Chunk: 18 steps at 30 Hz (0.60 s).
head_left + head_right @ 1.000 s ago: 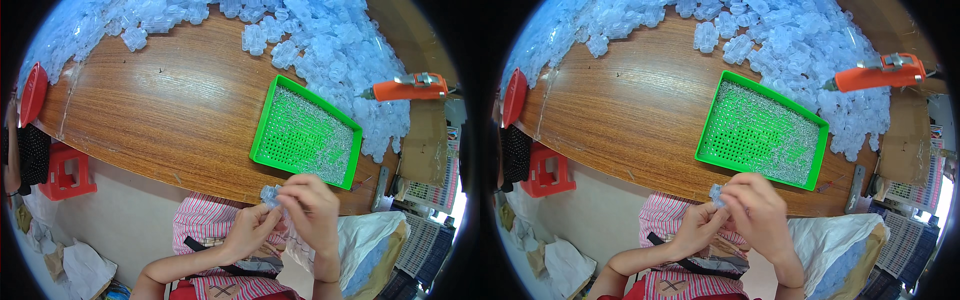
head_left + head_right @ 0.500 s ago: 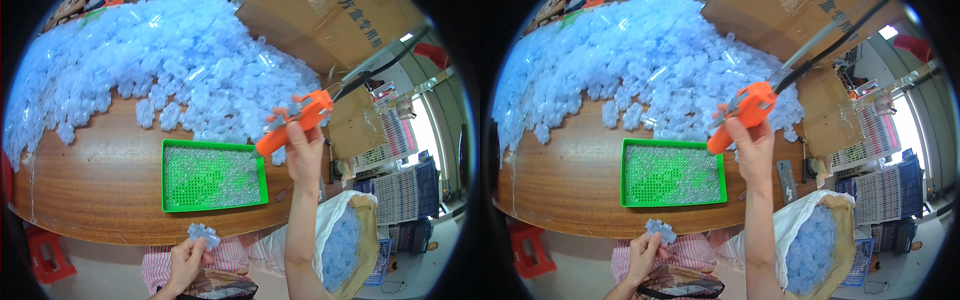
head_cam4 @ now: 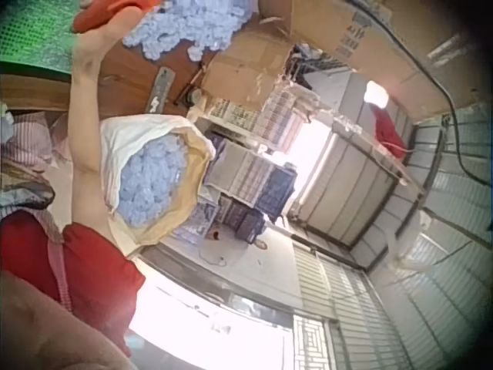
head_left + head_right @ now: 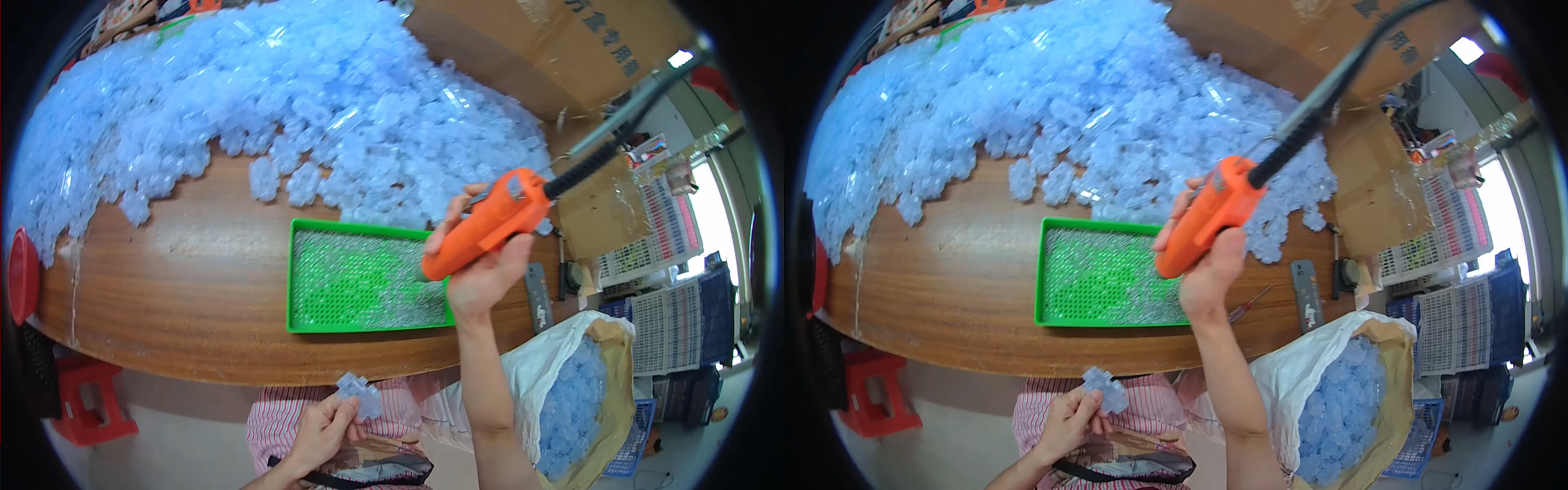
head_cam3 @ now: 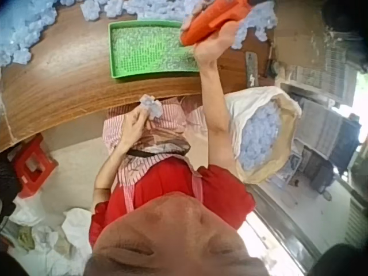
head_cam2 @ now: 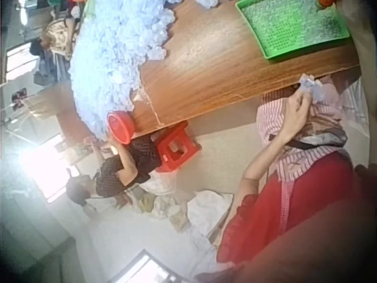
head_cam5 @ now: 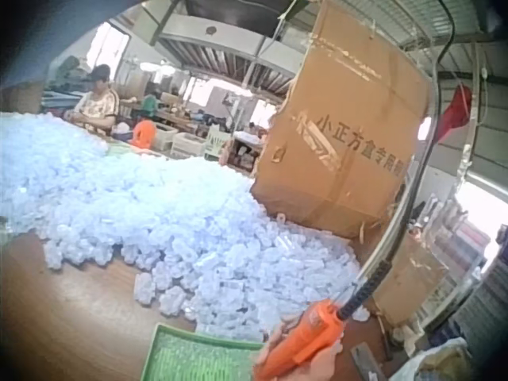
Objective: The person picks up plastic components and metal pins by hand, fits the pins into the components, and drives them in using a power screwdriver. After setting the finished parts on the table, the person reaches into a large bag to retrieve more plastic components.
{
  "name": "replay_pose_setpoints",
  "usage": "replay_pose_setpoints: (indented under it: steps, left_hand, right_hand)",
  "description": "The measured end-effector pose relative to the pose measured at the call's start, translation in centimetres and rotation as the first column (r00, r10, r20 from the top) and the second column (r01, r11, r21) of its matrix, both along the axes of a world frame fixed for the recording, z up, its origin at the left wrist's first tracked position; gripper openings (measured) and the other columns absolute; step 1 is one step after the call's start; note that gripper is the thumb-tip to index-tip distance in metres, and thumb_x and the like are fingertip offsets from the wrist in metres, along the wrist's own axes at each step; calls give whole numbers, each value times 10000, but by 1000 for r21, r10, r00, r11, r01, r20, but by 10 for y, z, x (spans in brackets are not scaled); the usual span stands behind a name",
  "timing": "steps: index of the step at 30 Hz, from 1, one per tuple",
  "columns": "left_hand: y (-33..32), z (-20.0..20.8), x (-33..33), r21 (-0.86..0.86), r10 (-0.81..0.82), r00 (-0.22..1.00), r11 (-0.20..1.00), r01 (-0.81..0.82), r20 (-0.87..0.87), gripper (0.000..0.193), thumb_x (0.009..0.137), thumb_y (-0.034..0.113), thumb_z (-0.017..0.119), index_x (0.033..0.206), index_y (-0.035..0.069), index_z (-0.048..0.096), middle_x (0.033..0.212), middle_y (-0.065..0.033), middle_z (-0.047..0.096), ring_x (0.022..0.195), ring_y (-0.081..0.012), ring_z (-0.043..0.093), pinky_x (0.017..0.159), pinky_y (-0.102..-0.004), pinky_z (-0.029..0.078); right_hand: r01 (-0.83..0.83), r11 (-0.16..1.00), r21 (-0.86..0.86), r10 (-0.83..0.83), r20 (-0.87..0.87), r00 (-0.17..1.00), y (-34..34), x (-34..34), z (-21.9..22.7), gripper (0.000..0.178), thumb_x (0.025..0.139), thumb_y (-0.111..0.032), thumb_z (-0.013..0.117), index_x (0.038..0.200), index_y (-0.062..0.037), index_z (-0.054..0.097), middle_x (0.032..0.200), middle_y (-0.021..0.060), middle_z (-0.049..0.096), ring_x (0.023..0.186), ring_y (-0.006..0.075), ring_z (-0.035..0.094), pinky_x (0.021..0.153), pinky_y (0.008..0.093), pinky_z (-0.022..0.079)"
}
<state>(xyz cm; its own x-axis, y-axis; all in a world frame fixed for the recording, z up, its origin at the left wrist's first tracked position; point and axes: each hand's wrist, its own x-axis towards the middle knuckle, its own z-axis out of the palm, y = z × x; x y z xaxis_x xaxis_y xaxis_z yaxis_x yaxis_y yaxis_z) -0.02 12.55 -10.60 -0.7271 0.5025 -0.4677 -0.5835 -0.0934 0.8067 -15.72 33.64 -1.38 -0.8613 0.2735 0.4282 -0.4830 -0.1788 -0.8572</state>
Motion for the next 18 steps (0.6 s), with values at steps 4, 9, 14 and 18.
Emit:
replay_pose_setpoints:
  steps: [4, 9, 14, 18]
  left_hand:
    - [0, -1, 0, -68, -60, 993, 996, 53, -100, 332, 983, 229, 470, 776, -13, 562, 604, -59, 615, 546, -96, 588, 502, -251, 451]
    - [-4, 8, -9, -153, -147, 964, 982, 115, -221, 313, 980, 220, 466, 784, -8, 553, 601, -81, 615, 541, -174, 625, 505, -308, 478]
    - [-9, 5, -13, -190, -203, 948, 969, 158, -247, 281, 967, 203, 483, 803, -11, 560, 609, -99, 621, 548, -214, 637, 511, -330, 484]
    - [-9, 4, -18, -249, -194, 945, 960, 129, -261, 238, 944, 188, 518, 822, -7, 580, 596, -123, 616, 541, -248, 641, 502, -347, 480]
  right_hand:
    - [-45, 998, -47, 48, 83, 995, 3, 15, 13, 798, 817, -680, 452, 1212, 12, 407, 908, 148, 545, 552, 218, 563, 497, 321, 477]
    - [50, 982, 181, -58, 41, 997, -7, 37, 1, 831, 795, -667, 546, 1229, 19, 372, 1053, 132, 504, 615, 207, 583, 535, 341, 500]
    - [-183, 980, -81, 197, 219, 956, -35, 67, -4, 718, 810, -682, 510, 1070, -15, 468, 607, 69, 480, 539, 151, 485, 486, 288, 459]
    - [-350, 917, -194, 380, 149, 913, -45, 92, -12, 777, 758, -677, 597, 1079, 12, 438, 722, 119, 544, 633, 199, 522, 573, 337, 457]
